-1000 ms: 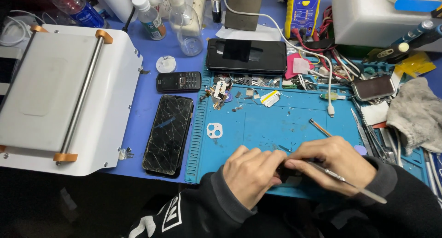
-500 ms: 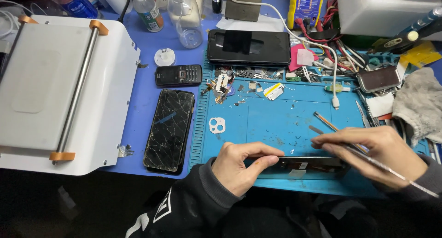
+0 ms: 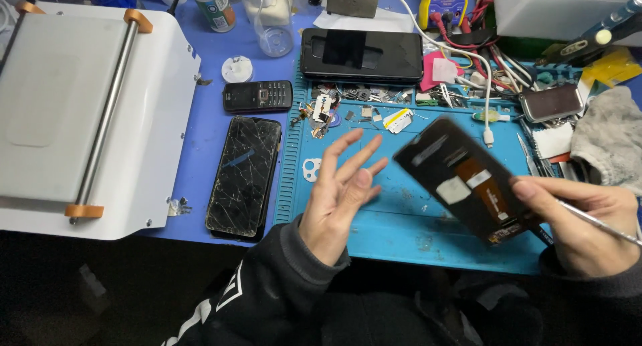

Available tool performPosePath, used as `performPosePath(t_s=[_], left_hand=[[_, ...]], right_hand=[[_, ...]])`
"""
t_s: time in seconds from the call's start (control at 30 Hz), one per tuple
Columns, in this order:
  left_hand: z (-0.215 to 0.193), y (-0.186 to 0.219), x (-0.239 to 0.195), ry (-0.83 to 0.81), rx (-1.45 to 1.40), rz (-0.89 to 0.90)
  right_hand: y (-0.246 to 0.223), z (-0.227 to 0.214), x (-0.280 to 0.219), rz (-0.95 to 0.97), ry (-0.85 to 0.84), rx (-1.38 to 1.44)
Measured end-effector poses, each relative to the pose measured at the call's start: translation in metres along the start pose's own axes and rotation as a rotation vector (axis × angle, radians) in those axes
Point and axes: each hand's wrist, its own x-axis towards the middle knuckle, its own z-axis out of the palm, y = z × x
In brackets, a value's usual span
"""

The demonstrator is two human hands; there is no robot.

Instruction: Dismantling and cleaning a smartphone screen as part of a remanufacturing process using a spudger and cloth.

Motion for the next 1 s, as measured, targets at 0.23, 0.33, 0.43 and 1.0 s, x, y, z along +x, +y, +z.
performPosePath(t_s=[0.23, 0.33, 0.43, 1.0], left_hand=[[0.032, -0.033, -0.005, -0.164, -0.216, -0.138], [0.026, -0.018, 0.002, -0.129, -0.089, -0.257], [0.021, -0.026, -0.001, -0.145, -0.074, -0.232], [0.020, -0.027, 0.000, -0.175, -0.128, -0.317]], right_hand=[[-0.020, 0.046, -0.028, 0.292, 0.147, 0.864], [0.000, 0.048, -0.048, 0.370, 0.027, 0.787], [0.028, 0.046, -0.060, 0.295, 0.010, 0.493], [-0.037, 0.035, -0.015, 0.104, -0.112, 0.323]])
